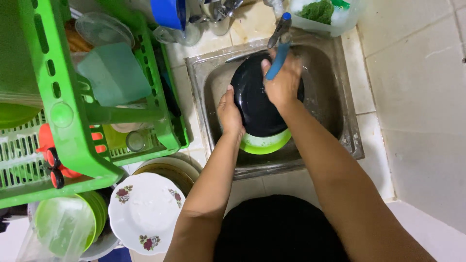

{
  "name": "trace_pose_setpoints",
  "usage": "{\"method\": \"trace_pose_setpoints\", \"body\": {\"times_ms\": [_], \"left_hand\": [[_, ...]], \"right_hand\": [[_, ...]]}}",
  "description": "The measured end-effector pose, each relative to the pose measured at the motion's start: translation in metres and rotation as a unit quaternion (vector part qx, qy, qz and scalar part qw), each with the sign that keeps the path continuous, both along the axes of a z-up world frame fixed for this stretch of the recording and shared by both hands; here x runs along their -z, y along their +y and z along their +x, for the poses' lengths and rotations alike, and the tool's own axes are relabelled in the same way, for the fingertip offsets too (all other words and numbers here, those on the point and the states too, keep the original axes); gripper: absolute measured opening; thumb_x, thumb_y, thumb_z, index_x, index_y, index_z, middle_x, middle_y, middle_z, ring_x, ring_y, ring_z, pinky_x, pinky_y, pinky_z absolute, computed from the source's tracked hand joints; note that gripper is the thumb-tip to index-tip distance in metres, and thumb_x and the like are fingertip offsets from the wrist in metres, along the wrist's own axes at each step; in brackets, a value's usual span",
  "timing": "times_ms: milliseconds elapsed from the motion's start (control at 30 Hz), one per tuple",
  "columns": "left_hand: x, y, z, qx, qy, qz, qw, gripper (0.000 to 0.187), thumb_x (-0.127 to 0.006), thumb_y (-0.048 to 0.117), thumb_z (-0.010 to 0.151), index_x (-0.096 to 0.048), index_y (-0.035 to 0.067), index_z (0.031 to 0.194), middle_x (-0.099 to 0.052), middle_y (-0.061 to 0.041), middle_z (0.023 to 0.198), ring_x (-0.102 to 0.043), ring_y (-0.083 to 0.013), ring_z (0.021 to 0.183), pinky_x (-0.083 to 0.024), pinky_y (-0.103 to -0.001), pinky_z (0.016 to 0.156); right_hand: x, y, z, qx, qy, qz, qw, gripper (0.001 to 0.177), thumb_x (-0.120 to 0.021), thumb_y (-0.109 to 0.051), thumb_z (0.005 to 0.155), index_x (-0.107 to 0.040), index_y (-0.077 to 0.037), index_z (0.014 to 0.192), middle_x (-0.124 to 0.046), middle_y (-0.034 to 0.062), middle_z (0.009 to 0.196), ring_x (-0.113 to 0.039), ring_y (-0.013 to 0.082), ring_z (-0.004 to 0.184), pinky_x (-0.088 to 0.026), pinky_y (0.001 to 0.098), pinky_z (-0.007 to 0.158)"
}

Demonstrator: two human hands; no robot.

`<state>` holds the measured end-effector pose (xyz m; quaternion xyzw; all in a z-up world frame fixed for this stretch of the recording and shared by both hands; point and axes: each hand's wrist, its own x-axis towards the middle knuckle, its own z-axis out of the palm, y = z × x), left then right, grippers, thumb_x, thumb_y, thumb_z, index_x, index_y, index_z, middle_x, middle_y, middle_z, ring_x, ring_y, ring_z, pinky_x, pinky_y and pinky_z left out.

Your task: Wash a mug, plates, bowls, and a pan in a kitchen sink.

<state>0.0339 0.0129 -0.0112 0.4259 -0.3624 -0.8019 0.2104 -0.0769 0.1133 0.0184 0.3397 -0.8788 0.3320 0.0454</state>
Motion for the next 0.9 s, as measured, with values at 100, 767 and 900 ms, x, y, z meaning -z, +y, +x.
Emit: {"method": "trace_pose_setpoints", "body": {"times_ms": [100, 767, 900], "left_hand": [[-0.002, 0.000, -0.003, 0.015, 0.018, 0.010, 1.000, 0.033, -0.060, 0.036, 0.104, -0.070, 0.007, 0.089, -0.074, -0.006, 0.088, -0.064, -0.0138, 0.076, -0.054, -0.029, 0.074], [-0.043, -0.022, 0.009, -0.106, 0.003, 0.115, 0.988, 0.047, -0.052, 0.043, 0.103, -0.063, 0.004, 0.127, -0.071, -0.015, 0.120, -0.069, -0.0284, 0.106, -0.056, -0.040, 0.093], [-0.041, -0.022, 0.019, -0.097, 0.023, 0.106, 0.989, 0.047, -0.052, 0.043, 0.101, -0.063, 0.005, 0.127, -0.071, -0.014, 0.121, -0.070, -0.0288, 0.106, -0.058, -0.045, 0.094]], "right_hand": [[0.000, -0.006, 0.005, 0.136, -0.041, 0.037, 0.989, 0.048, -0.062, -0.031, 0.109, -0.057, -0.005, 0.149, -0.053, 0.0192, 0.147, -0.043, 0.0395, 0.141, -0.022, 0.0639, 0.125], [0.008, 0.055, 0.071, -0.153, 0.084, 0.066, 0.983, 0.059, -0.066, -0.031, 0.091, -0.056, -0.013, 0.147, -0.040, 0.0135, 0.161, -0.033, 0.0320, 0.153, -0.016, 0.0587, 0.125], [0.040, 0.066, 0.030, -0.033, -0.037, -0.071, 0.996, 0.066, -0.056, -0.030, 0.109, -0.037, 0.001, 0.164, -0.024, 0.0230, 0.175, -0.018, 0.0449, 0.164, -0.014, 0.0578, 0.134]]}}
